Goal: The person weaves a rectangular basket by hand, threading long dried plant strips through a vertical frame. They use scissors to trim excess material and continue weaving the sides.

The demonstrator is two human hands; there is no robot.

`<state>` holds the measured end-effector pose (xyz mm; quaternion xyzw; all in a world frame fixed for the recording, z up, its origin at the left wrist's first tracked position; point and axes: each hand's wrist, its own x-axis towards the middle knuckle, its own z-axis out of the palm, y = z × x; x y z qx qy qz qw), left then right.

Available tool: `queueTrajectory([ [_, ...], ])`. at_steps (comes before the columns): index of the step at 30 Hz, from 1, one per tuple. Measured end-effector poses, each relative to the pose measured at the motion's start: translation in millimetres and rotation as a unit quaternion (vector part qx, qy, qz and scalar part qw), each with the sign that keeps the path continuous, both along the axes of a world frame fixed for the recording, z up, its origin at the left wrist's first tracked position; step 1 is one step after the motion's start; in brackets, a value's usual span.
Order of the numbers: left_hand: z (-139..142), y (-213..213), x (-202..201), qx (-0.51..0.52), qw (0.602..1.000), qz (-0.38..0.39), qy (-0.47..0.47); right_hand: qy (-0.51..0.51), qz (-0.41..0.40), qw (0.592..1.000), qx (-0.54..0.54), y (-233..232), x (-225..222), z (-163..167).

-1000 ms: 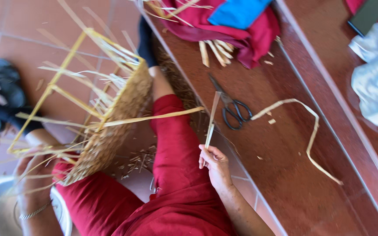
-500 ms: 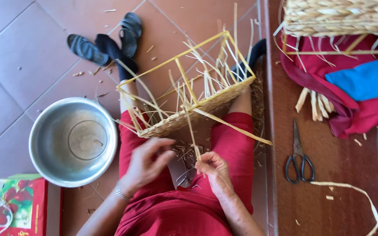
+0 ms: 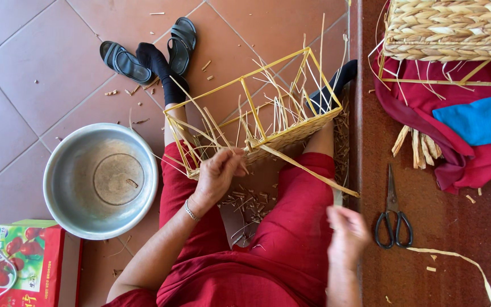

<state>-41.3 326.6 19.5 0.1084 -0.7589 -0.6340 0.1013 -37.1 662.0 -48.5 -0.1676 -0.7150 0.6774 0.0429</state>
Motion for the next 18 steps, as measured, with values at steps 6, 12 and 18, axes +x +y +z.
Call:
queueTrajectory([
  [6,1.7,7.3,-35.6,-0.114,0.988,0.023,0.102,-0.026,-0.171,0.951,0.256,132.1,-1.9,-13.5],
  [12,-13.5,33.6,-55.0,-0.206,0.974,0.042,0.081,0.108,-0.076,0.747,0.652,141.8,-22.9,-28.7],
  [18,-27.9,42.9,-61.3,-0.261,0.957,0.034,0.119,0.257,0.065,0.881,0.392,41.5,-76.4,-20.4],
])
